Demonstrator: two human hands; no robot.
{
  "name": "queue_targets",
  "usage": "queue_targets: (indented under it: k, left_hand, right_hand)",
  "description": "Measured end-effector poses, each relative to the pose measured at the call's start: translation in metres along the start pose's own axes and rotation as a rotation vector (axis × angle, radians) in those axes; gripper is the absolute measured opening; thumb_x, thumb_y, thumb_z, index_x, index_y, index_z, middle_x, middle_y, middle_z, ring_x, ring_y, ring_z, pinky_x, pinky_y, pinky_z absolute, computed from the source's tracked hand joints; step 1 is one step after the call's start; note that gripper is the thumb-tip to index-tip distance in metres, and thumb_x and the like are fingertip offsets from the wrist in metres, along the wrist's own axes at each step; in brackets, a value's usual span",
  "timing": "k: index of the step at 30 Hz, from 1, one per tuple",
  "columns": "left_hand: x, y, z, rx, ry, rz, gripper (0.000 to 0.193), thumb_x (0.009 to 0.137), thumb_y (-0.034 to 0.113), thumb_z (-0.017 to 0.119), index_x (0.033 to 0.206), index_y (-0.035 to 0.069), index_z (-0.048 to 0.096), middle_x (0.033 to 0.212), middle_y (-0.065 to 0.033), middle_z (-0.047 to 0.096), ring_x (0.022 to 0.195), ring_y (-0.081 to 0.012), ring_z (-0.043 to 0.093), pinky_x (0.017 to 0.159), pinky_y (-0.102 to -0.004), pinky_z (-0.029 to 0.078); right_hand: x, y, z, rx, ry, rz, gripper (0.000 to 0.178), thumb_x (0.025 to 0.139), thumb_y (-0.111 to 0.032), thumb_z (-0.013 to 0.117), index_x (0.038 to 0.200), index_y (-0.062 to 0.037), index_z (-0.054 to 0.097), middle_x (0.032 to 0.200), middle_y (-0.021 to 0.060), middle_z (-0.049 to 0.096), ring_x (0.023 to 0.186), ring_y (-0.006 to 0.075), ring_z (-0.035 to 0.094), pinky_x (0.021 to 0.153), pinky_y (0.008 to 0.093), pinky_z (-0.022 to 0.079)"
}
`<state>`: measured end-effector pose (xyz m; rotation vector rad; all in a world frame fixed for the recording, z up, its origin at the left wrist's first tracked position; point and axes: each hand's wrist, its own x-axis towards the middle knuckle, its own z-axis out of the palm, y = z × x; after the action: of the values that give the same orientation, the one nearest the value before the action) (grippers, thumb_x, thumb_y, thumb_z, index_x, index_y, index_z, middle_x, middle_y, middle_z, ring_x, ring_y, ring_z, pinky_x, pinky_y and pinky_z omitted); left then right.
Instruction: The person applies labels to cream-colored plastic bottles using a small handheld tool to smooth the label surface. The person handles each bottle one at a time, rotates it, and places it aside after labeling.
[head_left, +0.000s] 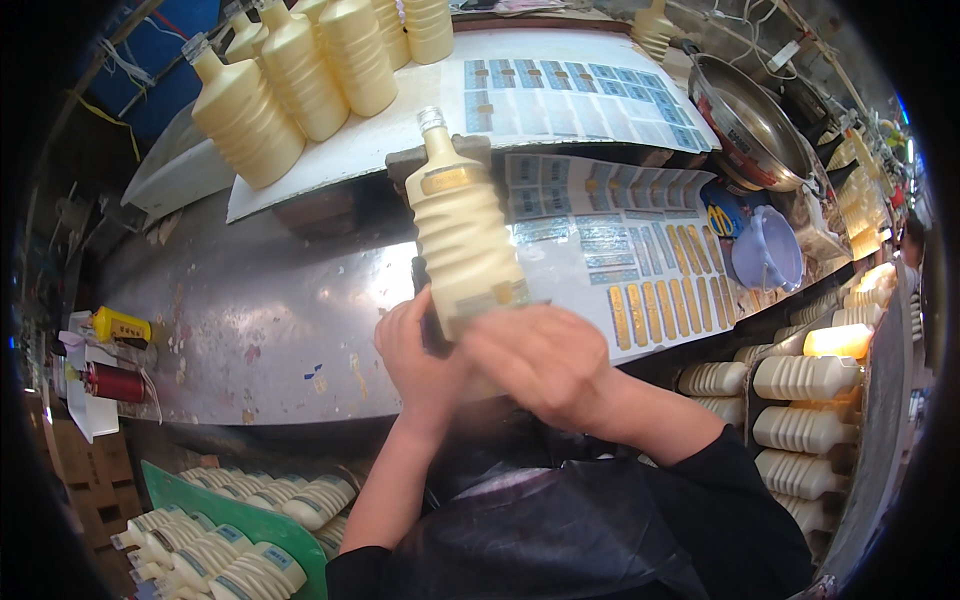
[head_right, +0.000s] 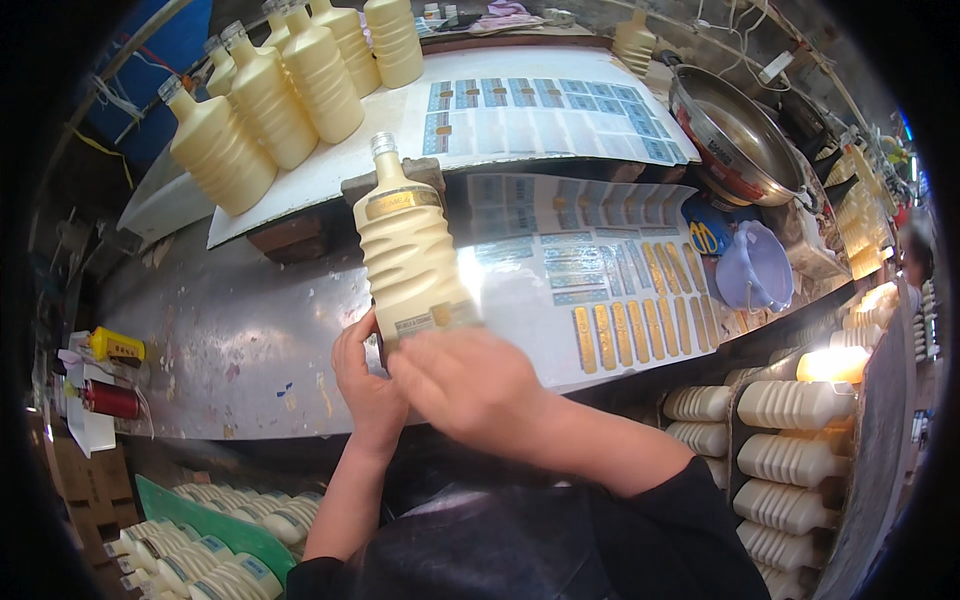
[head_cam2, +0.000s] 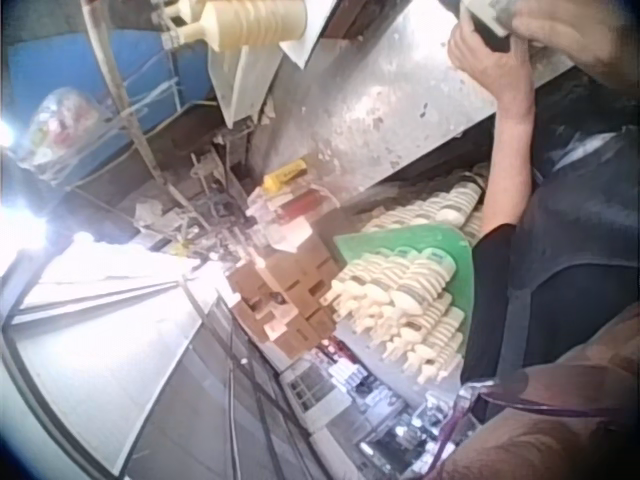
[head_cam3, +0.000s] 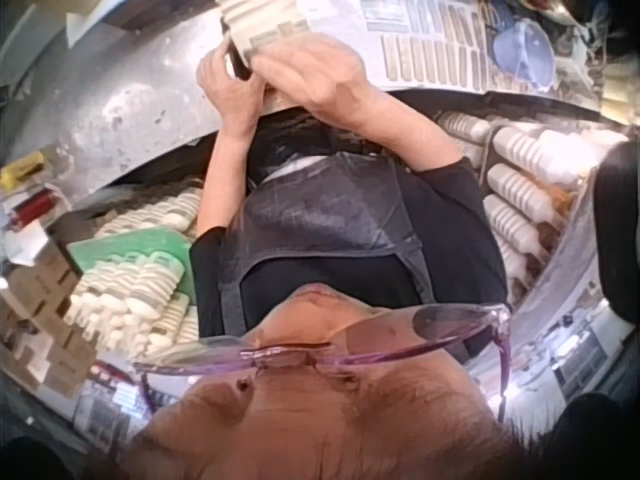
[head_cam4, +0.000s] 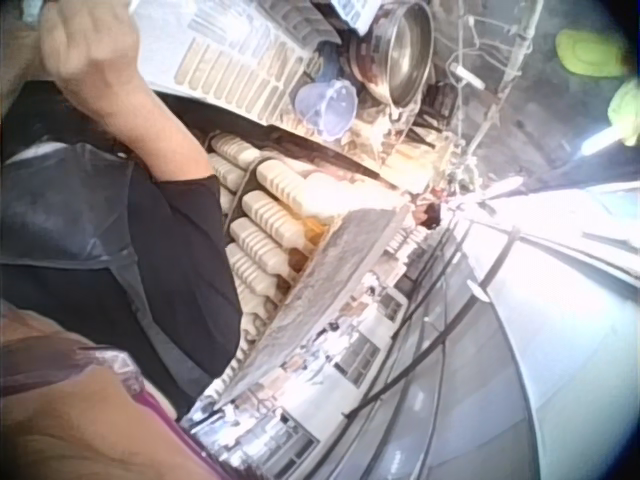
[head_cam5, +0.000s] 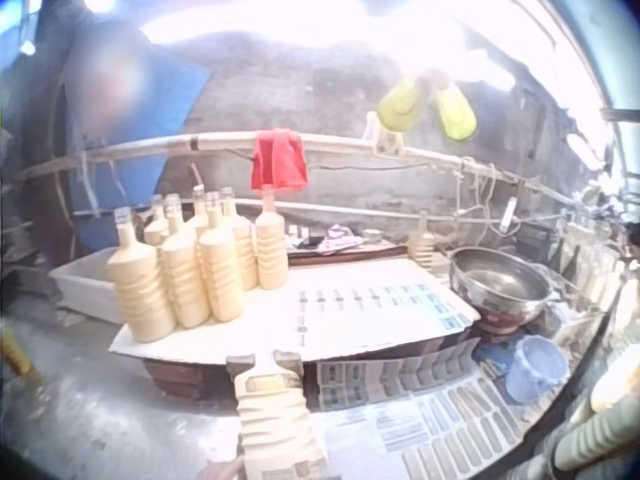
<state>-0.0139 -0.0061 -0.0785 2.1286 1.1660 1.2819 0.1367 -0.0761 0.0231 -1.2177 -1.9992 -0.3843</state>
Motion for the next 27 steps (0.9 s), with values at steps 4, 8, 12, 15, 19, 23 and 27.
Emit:
queue_targets:
  k: [4, 8, 12, 15, 19, 23, 27]
  left_hand:
    - [0.000, 0.000, 0.000, 0.014, -0.017, -0.011, 0.059, 0.074, 0.019, 0.081, 0.129, 0.008, 0.062, 0.117, -0.0100, 0.064, 0.114, -0.0307, 0.057, 0.106, -0.0441, 0.037]
    - [-0.003, -0.006, -0.001, -0.013, -0.037, -0.018, 0.057, 0.075, 0.017, 0.078, 0.129, 0.008, 0.061, 0.116, -0.0098, 0.064, 0.115, -0.0306, 0.056, 0.106, -0.0442, 0.037]
    - [-0.003, -0.008, 0.003, 0.015, -0.017, -0.019, 0.060, 0.073, 0.019, 0.080, 0.129, 0.008, 0.061, 0.116, -0.0099, 0.064, 0.114, -0.0305, 0.056, 0.105, -0.0441, 0.037]
    - [-0.001, -0.007, 0.003, -0.007, -0.039, -0.035, 0.065, 0.071, 0.022, 0.082, 0.131, 0.008, 0.059, 0.117, -0.0103, 0.063, 0.115, -0.0309, 0.055, 0.105, -0.0447, 0.037]
    - [0.000, -0.003, -0.003, -0.041, -0.097, -0.106, 0.071, 0.068, 0.026, 0.085, 0.132, 0.008, 0.058, 0.118, -0.0108, 0.063, 0.116, -0.0318, 0.055, 0.105, -0.0459, 0.036]
    - [0.002, -0.002, 0.001, -0.021, -0.078, -0.096, 0.072, 0.067, 0.028, 0.087, 0.129, 0.007, 0.058, 0.118, -0.0113, 0.063, 0.115, -0.0323, 0.055, 0.105, -0.0465, 0.035]
    - [0.001, -0.003, -0.003, 0.016, -0.100, -0.125, 0.071, 0.069, 0.031, 0.088, 0.129, 0.007, 0.057, 0.120, -0.0122, 0.062, 0.117, -0.0327, 0.054, 0.106, -0.0468, 0.035]
  right_hand:
    - [0.000, -0.003, 0.007, -0.028, -0.120, -0.048, 0.017, 0.067, -0.008, 0.064, 0.083, -0.0017, 0.062, 0.078, 0.0074, 0.056, 0.074, 0.0227, 0.059, 0.065, 0.0343, 0.047]
    - [-0.001, -0.017, 0.007, 0.020, -0.252, -0.035, 0.024, 0.070, -0.006, 0.068, 0.093, -0.0003, 0.066, 0.089, 0.0093, 0.063, 0.081, 0.0223, 0.065, 0.070, 0.0318, 0.051]
    - [0.008, -0.010, 0.007, 0.043, -0.154, 0.103, 0.036, 0.071, -0.005, 0.071, 0.107, 0.0003, 0.069, 0.095, 0.0100, 0.070, 0.083, 0.0234, 0.070, 0.069, 0.0327, 0.054]
    - [0.008, -0.014, 0.005, 0.001, -0.173, 0.183, 0.033, 0.076, -0.007, 0.072, 0.108, -0.0009, 0.069, 0.088, 0.0106, 0.071, 0.075, 0.0249, 0.071, 0.064, 0.0344, 0.054]
    - [0.001, 0.000, 0.002, 0.024, -0.244, 0.636, 0.018, 0.087, -0.013, 0.072, 0.102, -0.0047, 0.065, 0.071, 0.0119, 0.069, 0.059, 0.0286, 0.069, 0.056, 0.0385, 0.054]
    - [0.005, -0.011, 0.009, 0.137, -0.230, 0.687, 0.024, 0.092, -0.015, 0.068, 0.112, -0.0082, 0.057, 0.066, 0.0153, 0.066, 0.058, 0.0348, 0.067, 0.055, 0.0440, 0.053]
    - [-0.001, -0.008, 0.011, 0.123, -0.384, 0.768, 0.024, 0.095, -0.018, 0.064, 0.115, -0.0087, 0.055, 0.064, 0.0161, 0.065, 0.059, 0.0375, 0.067, 0.058, 0.0488, 0.052]
